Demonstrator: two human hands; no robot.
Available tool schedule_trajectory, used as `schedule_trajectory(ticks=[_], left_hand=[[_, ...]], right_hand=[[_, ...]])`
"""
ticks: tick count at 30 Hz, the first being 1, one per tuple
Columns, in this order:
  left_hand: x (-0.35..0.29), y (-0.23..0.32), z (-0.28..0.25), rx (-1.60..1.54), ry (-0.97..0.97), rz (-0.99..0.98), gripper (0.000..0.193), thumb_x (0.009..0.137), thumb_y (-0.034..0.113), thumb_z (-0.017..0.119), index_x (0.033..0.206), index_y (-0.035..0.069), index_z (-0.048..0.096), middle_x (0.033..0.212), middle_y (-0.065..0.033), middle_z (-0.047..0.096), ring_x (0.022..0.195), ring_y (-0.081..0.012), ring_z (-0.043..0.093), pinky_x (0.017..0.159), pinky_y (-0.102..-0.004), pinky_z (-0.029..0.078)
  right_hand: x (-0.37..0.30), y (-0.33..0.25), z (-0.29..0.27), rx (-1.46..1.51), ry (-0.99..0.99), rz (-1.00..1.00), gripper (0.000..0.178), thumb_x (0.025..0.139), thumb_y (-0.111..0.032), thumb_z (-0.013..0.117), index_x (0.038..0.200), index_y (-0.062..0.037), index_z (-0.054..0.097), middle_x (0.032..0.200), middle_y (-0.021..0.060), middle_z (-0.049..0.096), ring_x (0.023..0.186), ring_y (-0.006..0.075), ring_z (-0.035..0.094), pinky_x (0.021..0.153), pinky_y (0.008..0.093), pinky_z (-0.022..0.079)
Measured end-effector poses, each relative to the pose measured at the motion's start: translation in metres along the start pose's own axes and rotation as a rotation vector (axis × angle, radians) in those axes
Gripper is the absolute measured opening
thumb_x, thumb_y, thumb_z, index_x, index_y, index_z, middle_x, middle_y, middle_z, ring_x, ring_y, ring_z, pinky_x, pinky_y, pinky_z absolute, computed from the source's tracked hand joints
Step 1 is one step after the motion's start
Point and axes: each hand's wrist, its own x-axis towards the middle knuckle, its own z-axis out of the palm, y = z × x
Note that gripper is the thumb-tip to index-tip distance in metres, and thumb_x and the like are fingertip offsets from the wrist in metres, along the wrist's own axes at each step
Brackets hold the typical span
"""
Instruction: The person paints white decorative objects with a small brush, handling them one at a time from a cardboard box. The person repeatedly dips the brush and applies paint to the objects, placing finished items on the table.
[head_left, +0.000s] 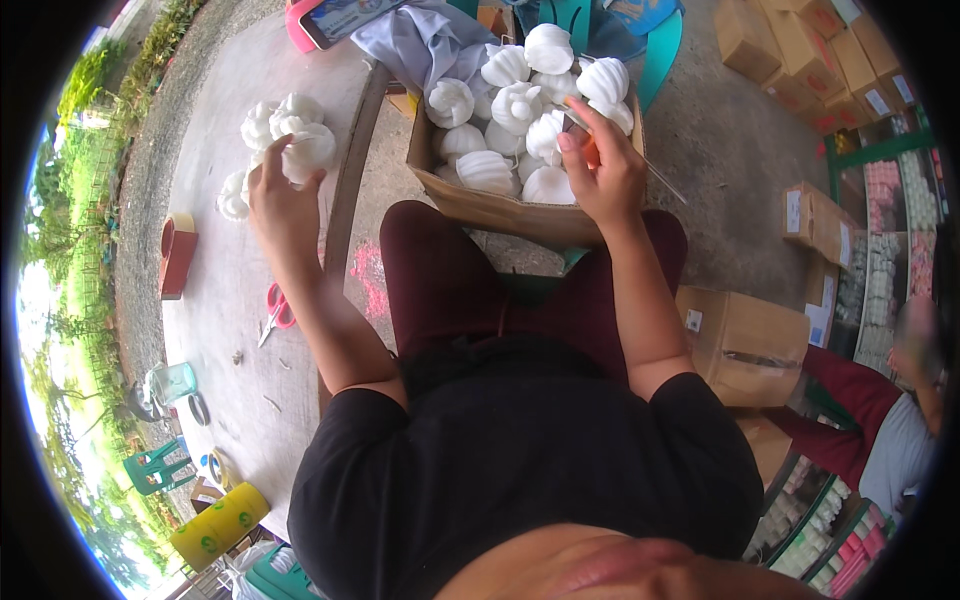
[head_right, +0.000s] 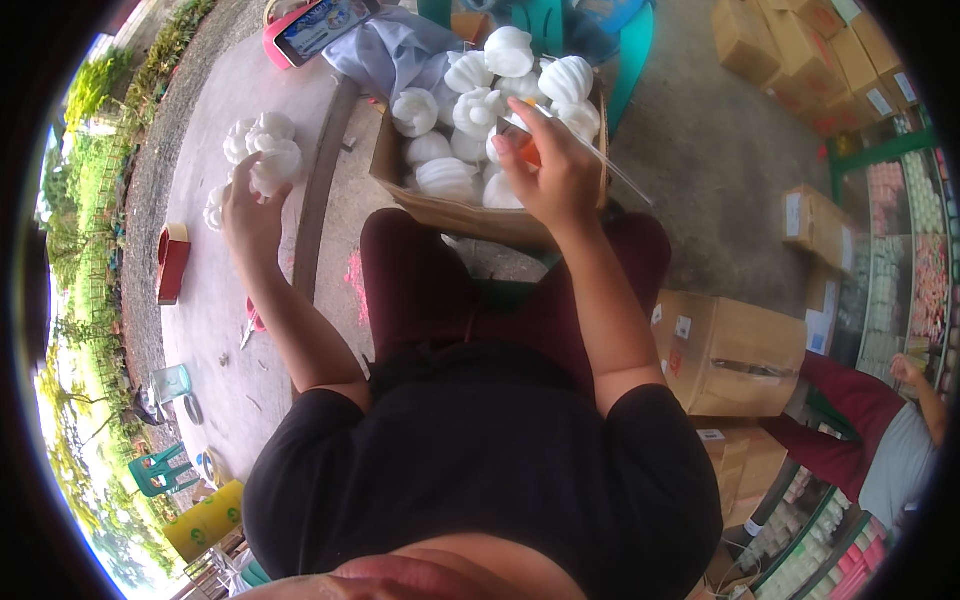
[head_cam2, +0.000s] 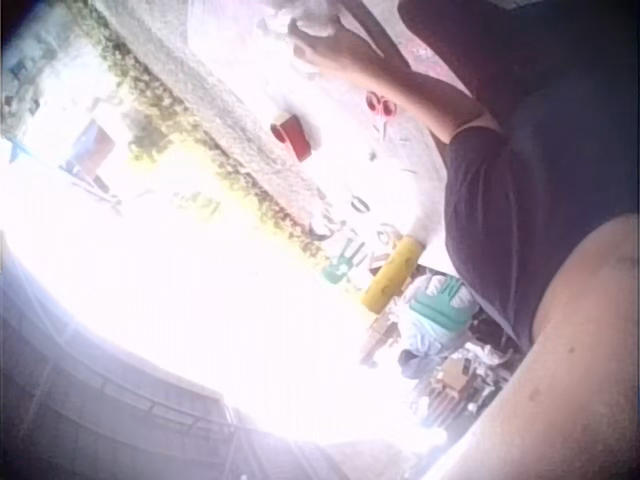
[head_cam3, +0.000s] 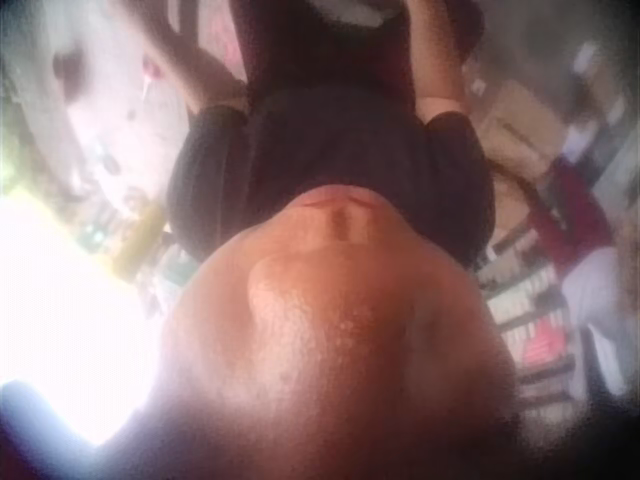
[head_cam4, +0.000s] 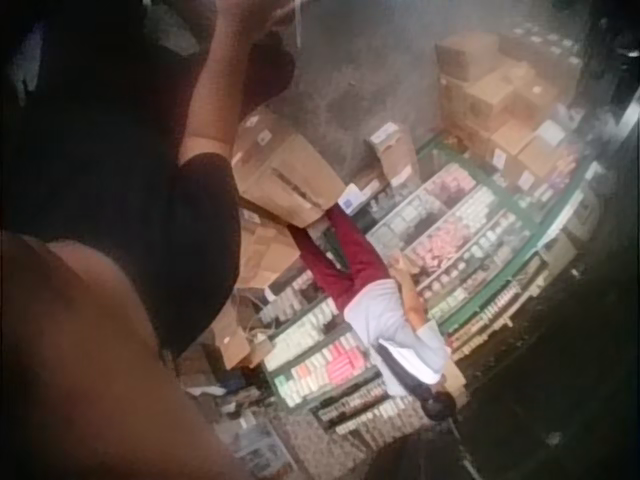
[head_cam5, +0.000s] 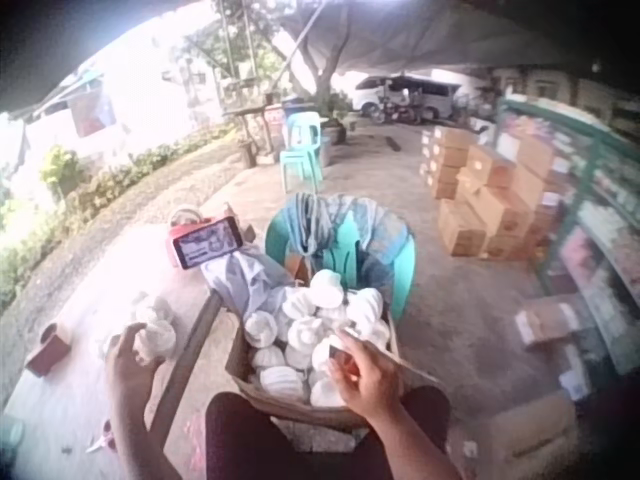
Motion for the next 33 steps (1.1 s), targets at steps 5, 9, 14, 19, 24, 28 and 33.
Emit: schedule_trajectory(ticks=[5,9,14,19,24,28,33], left_hand=[[0.01,-0.002,0.012,0.214,0.089,-0.127,0.05,0.075,0.022,0.073,0.122,0.027,0.056,0.113,-0.0078,0.057,0.104,-0.0252,0.057,0.085,-0.0383,0.047],[0.019,-0.004,0.026,0.338,0.158,-0.178,0.053,0.075,0.024,0.073,0.125,0.029,0.054,0.123,-0.0059,0.051,0.11,-0.0262,0.052,0.092,-0.0413,0.042],[-0.008,0.046,0.042,0.021,0.333,0.261,0.064,0.071,0.03,0.077,0.128,0.015,0.052,0.128,-0.0099,0.046,0.115,-0.0295,0.047,0.095,-0.0496,0.037],[-0.015,0.089,0.103,-0.389,-0.6,0.723,0.072,0.064,0.038,0.079,0.123,0.005,0.054,0.118,-0.0197,0.057,0.11,-0.0342,0.055,0.093,-0.0402,0.045],[-0.003,0.106,0.124,-0.092,-0.919,0.681,0.079,0.055,0.034,0.082,0.125,0.01,0.054,0.111,-0.018,0.061,0.104,-0.0331,0.059,0.09,-0.0399,0.047],[0.002,0.1,0.121,-0.178,-0.899,0.689,0.079,0.054,0.032,0.083,0.124,0.011,0.055,0.112,-0.0164,0.059,0.102,-0.0323,0.06,0.088,-0.0399,0.048],[0.004,0.081,0.11,-0.386,-0.833,0.59,0.081,0.055,0.035,0.085,0.127,0.009,0.054,0.109,-0.0152,0.06,0.101,-0.0293,0.061,0.087,-0.0373,0.048]], right_hand=[[0.0,0.002,0.001,-0.007,0.025,-0.031,0.031,0.083,-0.026,0.069,0.109,-0.0092,0.066,0.075,0.0041,0.065,0.059,0.0156,0.061,0.055,0.0271,0.049],[-0.002,-0.001,0.0,0.008,-0.023,0.042,0.029,0.082,-0.027,0.07,0.105,-0.0098,0.067,0.074,0.0033,0.065,0.058,0.0138,0.06,0.054,0.0262,0.048],[-0.003,0.001,-0.001,-0.02,-0.017,0.04,0.028,0.081,-0.027,0.071,0.103,-0.0102,0.067,0.074,0.0031,0.064,0.058,0.0138,0.06,0.054,0.0261,0.048],[0.0,0.001,0.001,-0.018,-0.021,-0.016,0.027,0.081,-0.027,0.071,0.102,-0.0097,0.067,0.076,0.0044,0.065,0.06,0.0163,0.061,0.056,0.0273,0.049],[0.0,-0.003,0.0,0.008,-0.035,-0.045,0.026,0.081,-0.026,0.07,0.1,-0.0089,0.067,0.08,0.0063,0.067,0.063,0.0188,0.063,0.057,0.0292,0.05],[0.0,-0.002,0.0,-0.027,-0.058,-0.021,0.025,0.082,-0.026,0.07,0.1,-0.0087,0.067,0.081,0.0063,0.068,0.063,0.0196,0.064,0.058,0.0298,0.051],[0.001,-0.002,0.0,-0.026,-0.048,-0.046,0.024,0.081,-0.025,0.07,0.099,-0.0082,0.067,0.079,0.0062,0.067,0.063,0.0203,0.063,0.056,0.0305,0.05]])
